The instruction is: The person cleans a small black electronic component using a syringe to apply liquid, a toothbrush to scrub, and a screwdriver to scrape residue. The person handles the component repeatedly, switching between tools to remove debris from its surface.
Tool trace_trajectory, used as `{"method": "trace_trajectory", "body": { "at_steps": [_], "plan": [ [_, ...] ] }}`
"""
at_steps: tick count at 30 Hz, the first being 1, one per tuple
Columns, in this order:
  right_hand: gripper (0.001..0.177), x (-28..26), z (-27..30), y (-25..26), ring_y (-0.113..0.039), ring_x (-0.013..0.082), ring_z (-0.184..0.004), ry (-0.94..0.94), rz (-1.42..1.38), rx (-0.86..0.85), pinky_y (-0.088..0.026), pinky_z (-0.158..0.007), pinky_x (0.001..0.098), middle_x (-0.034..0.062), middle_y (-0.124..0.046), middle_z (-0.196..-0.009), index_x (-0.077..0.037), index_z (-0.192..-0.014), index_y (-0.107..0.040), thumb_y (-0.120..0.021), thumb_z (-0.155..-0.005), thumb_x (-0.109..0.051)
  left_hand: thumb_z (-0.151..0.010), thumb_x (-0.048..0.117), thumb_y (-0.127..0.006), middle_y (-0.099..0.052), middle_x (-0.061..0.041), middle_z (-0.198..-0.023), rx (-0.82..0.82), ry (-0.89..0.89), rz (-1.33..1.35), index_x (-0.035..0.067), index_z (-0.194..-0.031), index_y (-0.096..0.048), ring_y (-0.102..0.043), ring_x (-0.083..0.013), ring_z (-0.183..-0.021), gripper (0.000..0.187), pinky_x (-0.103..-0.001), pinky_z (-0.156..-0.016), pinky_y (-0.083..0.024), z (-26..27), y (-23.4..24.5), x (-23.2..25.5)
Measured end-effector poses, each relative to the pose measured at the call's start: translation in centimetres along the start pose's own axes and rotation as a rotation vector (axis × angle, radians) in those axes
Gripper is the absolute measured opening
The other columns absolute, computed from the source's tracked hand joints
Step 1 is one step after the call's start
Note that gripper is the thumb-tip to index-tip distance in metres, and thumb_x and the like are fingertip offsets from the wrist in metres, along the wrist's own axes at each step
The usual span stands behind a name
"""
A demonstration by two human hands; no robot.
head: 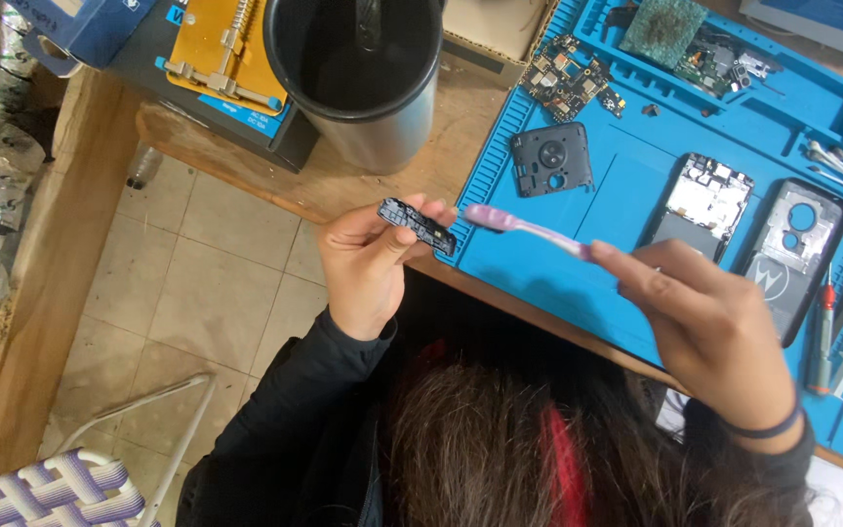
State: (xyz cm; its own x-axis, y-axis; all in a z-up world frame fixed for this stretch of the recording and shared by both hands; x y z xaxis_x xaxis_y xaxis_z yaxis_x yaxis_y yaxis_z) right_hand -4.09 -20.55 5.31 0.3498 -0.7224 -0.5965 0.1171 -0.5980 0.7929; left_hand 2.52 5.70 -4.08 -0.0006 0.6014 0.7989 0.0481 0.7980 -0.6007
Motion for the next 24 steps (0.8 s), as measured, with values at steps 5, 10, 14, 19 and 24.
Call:
{"method": "trace_trajectory", "body": {
  "at_steps": [5, 10, 14, 19, 24],
  "plan": [
    [0.044, 0.0, -0.3, -2.2, -0.060, 0.0209, -0.076, 0.097, -0.014, -0.013, -0.047, -0.065, 0.0286, 0.0090, -0.062, -0.106, -0.014, -0.135, -0.056, -0.042, -0.099, 0.007, -0.083, 0.009, -0.073, -0.070, -0.024, -0.098, 0.011, 0.034, -0.060, -0.004, -0.106, -0.067, -0.071, -0.0380, -0.095, 0.027, -0.041, -0.075, -0.064, 0.2, -0.4, 0.0],
    [0.045, 0.5, 0.1, -1.4, -0.059, 0.0196, -0.069, 0.060, -0.005, -0.068, -0.046, -0.062, 0.0287, 0.0074, -0.062, -0.100, -0.015, -0.133, -0.058, -0.046, -0.096, 0.007, -0.083, 0.013, -0.074, -0.070, -0.024, -0.100, 0.041, 0.079, -0.027, -0.003, -0.108, -0.067, -0.071, -0.0411, -0.096, 0.031, -0.034, -0.065, -0.065, 0.1, 0.0, 0.3],
    [0.042, 0.9, 1.0, 0.1, -0.062, 0.0206, -0.073, 0.009, 0.000, 0.018, -0.048, -0.063, 0.0301, 0.0094, -0.065, -0.103, -0.012, -0.129, -0.060, -0.047, -0.095, 0.009, -0.083, 0.009, -0.075, -0.069, -0.025, -0.102, -0.021, 0.019, 0.013, -0.004, -0.108, -0.066, -0.070, -0.0405, -0.096, 0.029, -0.048, -0.078, -0.065, 0.2, -0.1, 0.7],
    [0.032, 1.1, 1.3, -0.5, -0.063, 0.0258, -0.081, 0.013, -0.071, 0.130, -0.051, -0.077, 0.0329, 0.0163, -0.066, -0.099, -0.002, -0.128, -0.059, -0.055, -0.096, 0.003, -0.079, 0.003, -0.075, -0.070, -0.017, -0.094, -0.028, -0.155, -0.184, -0.001, -0.097, -0.068, -0.072, -0.0356, -0.092, 0.020, -0.054, -0.093, -0.063, 0.3, -1.9, 3.1],
    [0.031, 0.8, 1.3, -1.9, -0.061, 0.0176, -0.073, -0.137, -0.353, 0.107, -0.048, -0.074, 0.0281, 0.0073, -0.066, -0.082, -0.001, -0.125, -0.060, -0.051, -0.095, -0.006, -0.075, 0.005, -0.079, -0.070, -0.018, -0.100, -0.192, -0.505, -0.648, -0.001, -0.104, -0.064, -0.075, -0.0316, -0.094, 0.033, -0.034, -0.081, -0.068, 0.9, -3.1, 5.3]
  ]
}}
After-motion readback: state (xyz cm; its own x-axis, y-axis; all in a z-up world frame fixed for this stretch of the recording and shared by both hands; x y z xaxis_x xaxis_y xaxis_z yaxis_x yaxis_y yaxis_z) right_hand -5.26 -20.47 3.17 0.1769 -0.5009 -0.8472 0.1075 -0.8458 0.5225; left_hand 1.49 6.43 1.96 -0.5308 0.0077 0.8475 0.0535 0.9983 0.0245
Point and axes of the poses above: each hand's wrist, its own z-axis away from the middle knuckle, its own y-axis out of the back of the hand, x = y × z, the point moved 2 cm from there along -z, towards the middle knuckle
